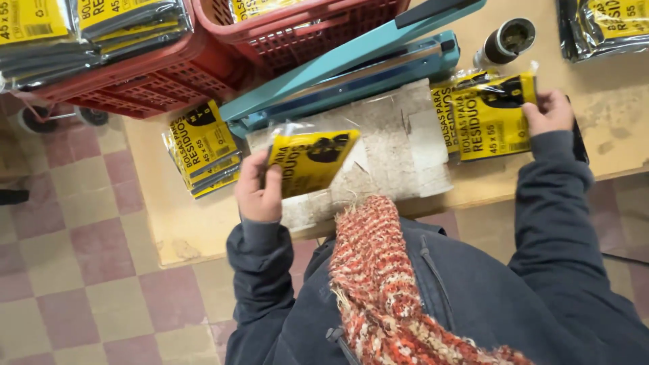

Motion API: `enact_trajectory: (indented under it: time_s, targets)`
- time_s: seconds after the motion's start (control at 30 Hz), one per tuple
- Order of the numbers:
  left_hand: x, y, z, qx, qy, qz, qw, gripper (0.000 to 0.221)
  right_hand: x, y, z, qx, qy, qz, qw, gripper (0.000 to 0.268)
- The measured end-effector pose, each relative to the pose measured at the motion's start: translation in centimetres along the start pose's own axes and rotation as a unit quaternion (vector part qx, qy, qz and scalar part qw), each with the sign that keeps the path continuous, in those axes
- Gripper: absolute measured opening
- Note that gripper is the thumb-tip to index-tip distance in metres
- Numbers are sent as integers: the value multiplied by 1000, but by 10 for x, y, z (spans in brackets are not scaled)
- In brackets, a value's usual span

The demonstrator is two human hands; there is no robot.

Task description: Sealing individual plastic bags using an impulse heat sealer and stacking them in crates.

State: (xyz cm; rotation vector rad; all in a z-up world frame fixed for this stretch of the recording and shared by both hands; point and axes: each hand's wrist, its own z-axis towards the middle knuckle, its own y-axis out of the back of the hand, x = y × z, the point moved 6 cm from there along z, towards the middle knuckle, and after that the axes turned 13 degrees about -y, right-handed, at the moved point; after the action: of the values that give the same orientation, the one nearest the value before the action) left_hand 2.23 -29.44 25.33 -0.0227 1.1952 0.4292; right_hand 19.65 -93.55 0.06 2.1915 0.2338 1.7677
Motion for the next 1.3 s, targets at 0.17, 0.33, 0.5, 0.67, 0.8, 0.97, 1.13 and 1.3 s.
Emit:
enact_trajectory:
  time_s: [0.17,0.33,0.5,0.67,0.8,0.97,1.13,1.3]
  targets:
    - [91,-49,-36,-30,94,-183,978,19,128,-81,-52,-150,75,-327,930,38]
    - [145,-84,-42,-60,96,-315,942,19,197,-228,-82,210,47,2,977,52]
    - [177,-79,-23,-5,150,54,987,17,169,-323,-48,304,-39,92,947,29]
    - [159,-67,22,-20,113,139,984,20,179,-339,-22,177,41,-103,978,25]
    - [187,-65,28,-27,92,301,949,24,198,-344,-18,76,58,-144,985,44]
    - [186,-69,30,-25,80,308,948,23,241,-342,-41,24,115,-278,953,43]
    - [184,-71,29,-21,44,326,944,21,330,-334,-90,21,323,-268,907,20]
    - [172,-69,21,-8,53,182,982,18,361,-317,-87,-4,238,-303,923,28]
